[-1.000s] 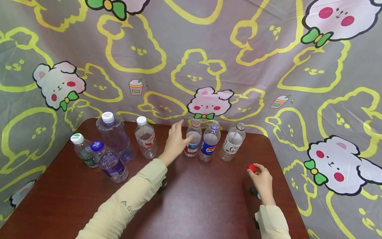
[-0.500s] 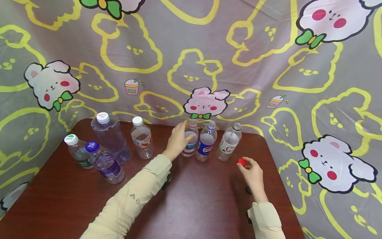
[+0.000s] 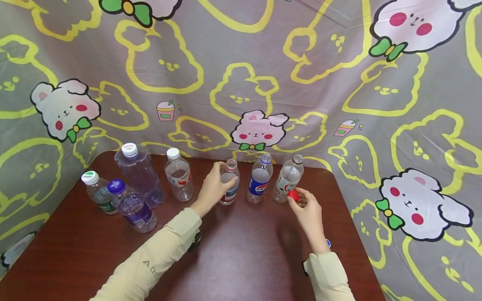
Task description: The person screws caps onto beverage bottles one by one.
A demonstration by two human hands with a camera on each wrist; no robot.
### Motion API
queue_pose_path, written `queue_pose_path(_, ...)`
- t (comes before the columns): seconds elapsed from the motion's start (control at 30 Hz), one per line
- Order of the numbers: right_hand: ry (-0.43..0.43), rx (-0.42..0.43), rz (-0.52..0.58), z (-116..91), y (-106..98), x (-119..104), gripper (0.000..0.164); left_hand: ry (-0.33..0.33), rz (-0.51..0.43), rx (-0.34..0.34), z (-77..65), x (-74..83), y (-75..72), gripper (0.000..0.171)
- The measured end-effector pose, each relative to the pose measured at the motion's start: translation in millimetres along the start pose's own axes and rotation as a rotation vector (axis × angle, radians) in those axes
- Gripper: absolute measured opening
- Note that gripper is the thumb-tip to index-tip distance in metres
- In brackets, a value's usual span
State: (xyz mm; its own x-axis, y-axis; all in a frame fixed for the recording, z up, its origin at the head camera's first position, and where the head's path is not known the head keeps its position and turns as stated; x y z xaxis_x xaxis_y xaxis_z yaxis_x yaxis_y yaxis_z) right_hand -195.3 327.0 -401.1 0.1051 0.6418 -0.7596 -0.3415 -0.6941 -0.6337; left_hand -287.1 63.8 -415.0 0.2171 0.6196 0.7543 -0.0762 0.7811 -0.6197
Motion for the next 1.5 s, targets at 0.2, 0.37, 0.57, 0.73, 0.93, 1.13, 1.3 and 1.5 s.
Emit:
queue_pose_path(0.2, -0.056, 0.028, 0.089, -2.9, 5.7, -27.5, 0.040, 0.041, -0.015, 0.002, -26.4, -9.0, -10.5, 0.060)
queue_pose_path(0.37, -0.107, -0.009, 0.128, -8.2, 15.4, -53.5, 0.038, 0.056, -0.018, 0.005, -48.4, -11.9, -16.7, 0.058)
queue_pose_path(0.57, -0.197, -0.101, 0.151, -15.7, 34.5, -85.2, 0.036, 0.134, -0.001, 0.026, -65.1, -11.9, -19.1, 0.055)
queue_pose_path(0.73, -0.323, -0.141, 0.124, -23.4, 50.2, -110.0, 0.037, 0.184, -0.012, 0.039, -70.7, -9.7, -20.0, 0.053)
queue_pose_path(0.93, -0.466, -0.170, 0.106, -29.5, 67.3, -131.6, 0.035, 0.204, 0.002, 0.058, -73.3, -10.6, -18.9, 0.054)
queue_pose_path(1.13, -0.540, -0.235, 0.109, -33.2, 79.7, -145.4, 0.036, 0.220, 0.025, 0.058, -74.0, -12.4, -16.5, 0.056)
queue_pose_path(1.3, -0.568, -0.280, 0.079, -34.9, 85.4, -150.0, 0.036, 0.259, 0.052, 0.069, -76.8, -13.0, -14.4, 0.057)
queue_pose_path(1.5, -0.566, -0.298, 0.056, -36.0, 86.4, -151.9, 0.037, 0.307, 0.065, 0.109, -78.8, -11.7, -15.5, 0.058)
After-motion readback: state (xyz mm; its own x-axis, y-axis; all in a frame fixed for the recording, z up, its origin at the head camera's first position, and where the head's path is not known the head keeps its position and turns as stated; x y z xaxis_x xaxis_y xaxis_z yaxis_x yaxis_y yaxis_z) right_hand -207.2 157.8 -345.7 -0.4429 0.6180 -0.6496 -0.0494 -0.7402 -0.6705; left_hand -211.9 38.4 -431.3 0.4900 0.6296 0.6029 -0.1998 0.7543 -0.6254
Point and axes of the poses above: each hand's wrist, its own z-axis towards the middle knuckle, its own y-axis out of the palm, x = y × z, the point moved 5 cm from there along z, towards the middle knuckle, and after that the axes turned 3 degrees about z, right-handed, at the moved point
